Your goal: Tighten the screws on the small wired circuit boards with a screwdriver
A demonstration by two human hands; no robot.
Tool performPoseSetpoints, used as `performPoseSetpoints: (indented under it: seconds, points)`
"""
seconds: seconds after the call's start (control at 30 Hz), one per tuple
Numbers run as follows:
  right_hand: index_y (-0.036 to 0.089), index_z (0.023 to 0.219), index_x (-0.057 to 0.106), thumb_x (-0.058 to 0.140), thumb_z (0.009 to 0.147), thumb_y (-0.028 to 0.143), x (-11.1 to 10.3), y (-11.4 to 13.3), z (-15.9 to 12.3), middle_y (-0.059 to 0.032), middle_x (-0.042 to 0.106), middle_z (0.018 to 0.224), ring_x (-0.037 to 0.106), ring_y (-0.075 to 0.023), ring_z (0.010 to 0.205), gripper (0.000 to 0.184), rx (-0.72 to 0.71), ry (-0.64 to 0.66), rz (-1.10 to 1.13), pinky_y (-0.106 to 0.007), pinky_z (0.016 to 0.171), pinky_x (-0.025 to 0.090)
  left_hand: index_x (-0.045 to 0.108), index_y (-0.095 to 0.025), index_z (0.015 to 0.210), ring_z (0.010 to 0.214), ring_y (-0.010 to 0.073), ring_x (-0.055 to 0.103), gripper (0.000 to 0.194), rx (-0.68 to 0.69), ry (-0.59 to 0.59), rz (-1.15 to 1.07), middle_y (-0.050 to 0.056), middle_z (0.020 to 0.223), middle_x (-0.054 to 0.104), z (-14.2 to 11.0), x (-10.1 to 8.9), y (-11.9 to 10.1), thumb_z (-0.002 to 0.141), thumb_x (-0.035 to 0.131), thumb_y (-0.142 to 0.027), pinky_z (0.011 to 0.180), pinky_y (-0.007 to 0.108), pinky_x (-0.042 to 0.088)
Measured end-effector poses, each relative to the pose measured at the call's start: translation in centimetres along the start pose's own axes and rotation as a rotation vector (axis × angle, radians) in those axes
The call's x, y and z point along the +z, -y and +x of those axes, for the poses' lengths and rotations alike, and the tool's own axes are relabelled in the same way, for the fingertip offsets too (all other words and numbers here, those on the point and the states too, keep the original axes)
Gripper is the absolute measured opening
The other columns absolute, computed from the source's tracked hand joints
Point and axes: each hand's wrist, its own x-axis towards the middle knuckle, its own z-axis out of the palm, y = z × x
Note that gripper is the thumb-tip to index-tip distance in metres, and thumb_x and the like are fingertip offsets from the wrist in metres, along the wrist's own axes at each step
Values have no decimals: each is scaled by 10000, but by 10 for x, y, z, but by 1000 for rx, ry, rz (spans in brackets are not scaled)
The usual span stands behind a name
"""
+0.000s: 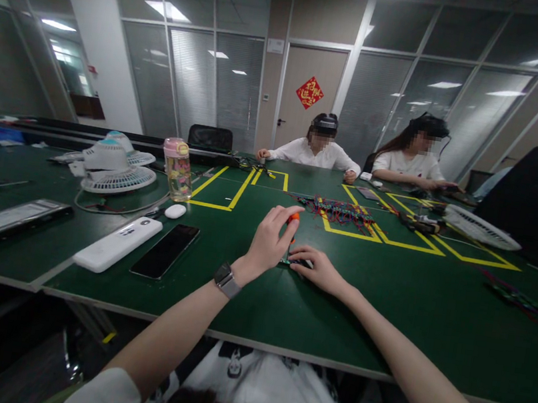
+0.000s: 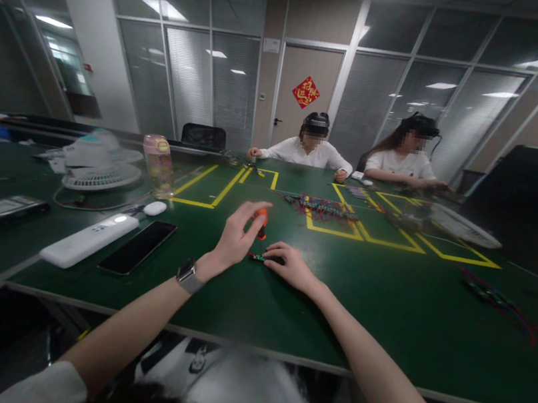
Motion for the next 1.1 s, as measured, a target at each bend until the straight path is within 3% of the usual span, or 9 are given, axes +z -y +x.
performPoseSetpoints:
  seconds: [1.1]
  points:
    - [207,944,733,618,832,292,-1,2,0,-90,656,1055,619,-220,969,182,-5,-2,8,-379,917,460,534,-193,1177,870,168,540,276,-5,8,-6,50,912,577,0,1,0,958,380,-263,826,299,437]
